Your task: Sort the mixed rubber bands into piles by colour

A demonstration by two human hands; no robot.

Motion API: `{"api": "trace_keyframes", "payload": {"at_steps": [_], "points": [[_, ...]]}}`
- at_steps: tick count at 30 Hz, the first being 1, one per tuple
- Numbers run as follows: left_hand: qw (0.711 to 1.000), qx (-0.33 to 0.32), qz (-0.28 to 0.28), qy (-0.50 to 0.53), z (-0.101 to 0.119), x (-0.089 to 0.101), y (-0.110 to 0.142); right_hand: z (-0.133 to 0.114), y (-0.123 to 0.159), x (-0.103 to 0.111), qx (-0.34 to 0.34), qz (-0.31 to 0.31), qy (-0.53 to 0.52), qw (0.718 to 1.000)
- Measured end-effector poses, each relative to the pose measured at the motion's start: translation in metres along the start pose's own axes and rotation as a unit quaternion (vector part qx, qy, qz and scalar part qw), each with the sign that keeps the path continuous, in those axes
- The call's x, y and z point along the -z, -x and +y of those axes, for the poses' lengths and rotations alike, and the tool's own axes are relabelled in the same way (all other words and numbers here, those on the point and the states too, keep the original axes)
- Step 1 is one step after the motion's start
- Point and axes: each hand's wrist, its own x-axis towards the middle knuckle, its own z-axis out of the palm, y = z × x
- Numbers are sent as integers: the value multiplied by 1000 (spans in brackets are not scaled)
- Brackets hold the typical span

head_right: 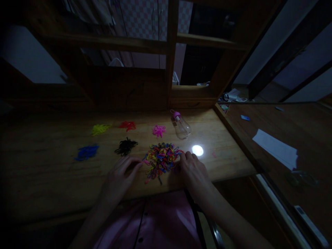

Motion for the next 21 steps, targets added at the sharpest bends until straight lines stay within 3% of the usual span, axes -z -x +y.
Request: {"api": "trace_keyframes", "payload": {"at_steps": [7,10,21], "points": [[1000,7,8,10,0,0,-1,8,-3,-9,-21,12,-31,999],[1000,1,9,16,1,0,-2,13,-5,-8,-61,8,-58,996],[990,-107,-60,-64,-8,-17,-19,29,-11,17,-84,0,-187,979]]}}
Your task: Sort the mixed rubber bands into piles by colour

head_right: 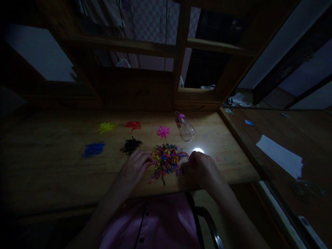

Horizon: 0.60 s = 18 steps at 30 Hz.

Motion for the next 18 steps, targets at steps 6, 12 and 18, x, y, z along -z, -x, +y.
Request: {"api": "trace_keyframes", "payload": {"at_steps": [6,12,18], "points": [[999,-17,-5,-33,-3,-7,-9,5,-10,14,-2,-54,-116,992],[997,21,37,60,8,10,-9,2,-40,21,17,-107,-281,954],[985,67,78,139,7,41,-51,-27,-112,-3,75,-68,-272,957]]}}
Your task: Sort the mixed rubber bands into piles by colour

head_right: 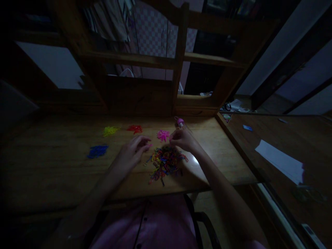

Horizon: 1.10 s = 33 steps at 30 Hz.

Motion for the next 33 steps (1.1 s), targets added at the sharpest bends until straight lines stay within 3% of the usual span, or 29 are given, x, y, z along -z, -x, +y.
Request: {"api": "trace_keyframes", "payload": {"at_steps": [4,7,11,16,21,26,29,33], "points": [[1000,-14,-22,7,-5,-2,-53,0,-41,-18,47,63,66,995],[999,-27,-19,-12,-14,-10,-81,1,-47,-22,63,88,61,992],[999,-37,-35,-15,-24,-20,-95,5,-34,-13,84,129,35,988],[998,-45,-47,-8,-26,-20,-94,7,-8,2,94,154,-6,984],[997,-59,-44,-15,-16,0,-70,9,42,19,86,159,-19,983],[994,-65,-72,-56,4,20,-16,21,95,24,5,96,95,991],[994,-38,-72,-70,18,22,14,27,106,10,-16,109,163,980],[996,-3,-62,-56,27,13,41,34,99,-7,-28,105,247,963]]}}
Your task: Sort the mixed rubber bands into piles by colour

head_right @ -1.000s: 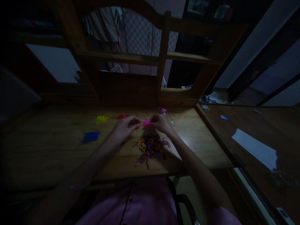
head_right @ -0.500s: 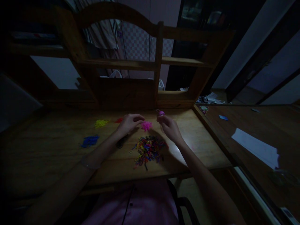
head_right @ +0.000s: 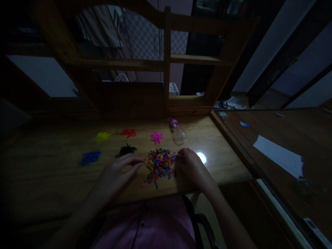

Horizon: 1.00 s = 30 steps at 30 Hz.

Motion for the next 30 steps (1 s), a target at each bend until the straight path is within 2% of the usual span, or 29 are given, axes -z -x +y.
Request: {"api": "trace_keyframes", "payload": {"at_steps": [5,9,16,19,23,26,30], "points": [[993,70,-93,8,-9,-15,24,5,-4,-4,-14,-23,67,997],[992,84,-92,7,-14,-23,35,-1,-3,2,-6,-3,49,999],[993,75,-91,21,-9,-32,37,-38,-1,21,23,34,-57,998],[994,60,-86,29,-12,-32,39,-52,5,24,91,-9,-127,988],[989,75,-109,68,-17,-25,42,-72,18,19,161,-121,-166,965],[982,112,-107,110,-19,-18,44,-85,26,13,179,-179,-132,958],[977,148,-62,141,-22,-13,47,-93,28,5,205,-205,-58,955]]}}
